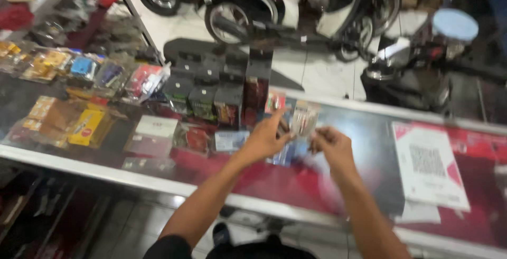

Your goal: The person selects several small packaged motorcycle components from a display counter and moves them to a different section of the glass case.

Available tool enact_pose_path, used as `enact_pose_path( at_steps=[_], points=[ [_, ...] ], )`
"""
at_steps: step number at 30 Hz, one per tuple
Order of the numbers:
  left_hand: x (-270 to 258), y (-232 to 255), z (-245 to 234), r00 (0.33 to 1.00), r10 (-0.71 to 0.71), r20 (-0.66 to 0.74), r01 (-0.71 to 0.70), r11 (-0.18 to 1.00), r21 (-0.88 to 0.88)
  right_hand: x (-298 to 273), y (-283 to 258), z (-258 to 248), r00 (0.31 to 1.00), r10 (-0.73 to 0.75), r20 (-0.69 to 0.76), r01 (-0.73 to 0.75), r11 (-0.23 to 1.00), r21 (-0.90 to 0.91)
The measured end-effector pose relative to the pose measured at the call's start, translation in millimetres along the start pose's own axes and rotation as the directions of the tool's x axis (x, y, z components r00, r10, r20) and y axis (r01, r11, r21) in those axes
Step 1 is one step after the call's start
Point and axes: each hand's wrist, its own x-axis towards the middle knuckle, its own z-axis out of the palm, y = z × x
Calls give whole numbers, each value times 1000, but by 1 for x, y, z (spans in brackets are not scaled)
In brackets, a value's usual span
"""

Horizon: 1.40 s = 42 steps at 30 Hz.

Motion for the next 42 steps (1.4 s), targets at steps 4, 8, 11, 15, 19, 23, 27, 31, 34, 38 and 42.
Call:
enact_pose_path(
  at_steps=[4, 8, 11, 15, 19, 23, 27, 31, 34, 38, 42],
  points=[
    [15, -12, -19, 995, -58, 78, 53, 997, 64, 40, -14, -5, 1000, -8, -7, 8, 999, 47],
    [-2, -25, -19, 996, 61, 66, -73, 978, 197, 55, -9, 4, 998, 57, -33, -55, 997, 49],
    [0, -29, -23, 997, 71, 39, -79, 952, 295, 73, -7, 24, 991, 122, -58, -122, 993, 4],
    [-6, -32, -20, 996, 63, 56, -80, 913, 400, 91, 4, 45, 987, 144, -68, -141, 988, 55],
    [-9, -34, -16, 984, 176, 7, -163, 892, 421, 102, 17, 61, 985, 156, -73, -147, 981, 123],
    [-14, -39, -12, 976, 220, 7, -197, 861, 469, 107, 38, 67, 990, 91, -108, -73, 984, 162],
    [-13, -45, -11, 972, 237, 11, -210, 839, 502, 108, 48, 65, 993, 83, -83, -68, 984, 165],
    [-13, -46, -9, 970, 241, 24, -219, 828, 517, 107, 46, 68, 990, 89, -106, -80, 993, 83],
    [-13, -44, -8, 974, 222, 35, -208, 829, 519, 106, 44, 71, 989, 101, -107, -96, 994, 45],
    [-15, -44, -7, 977, 210, 43, -202, 830, 521, 104, 40, 76, 990, 92, -106, -89, 995, 35],
    [-13, -46, -6, 974, 222, 35, -207, 823, 529, 99, 34, 77, 988, 115, -107, -113, 993, 23]
  ],
)
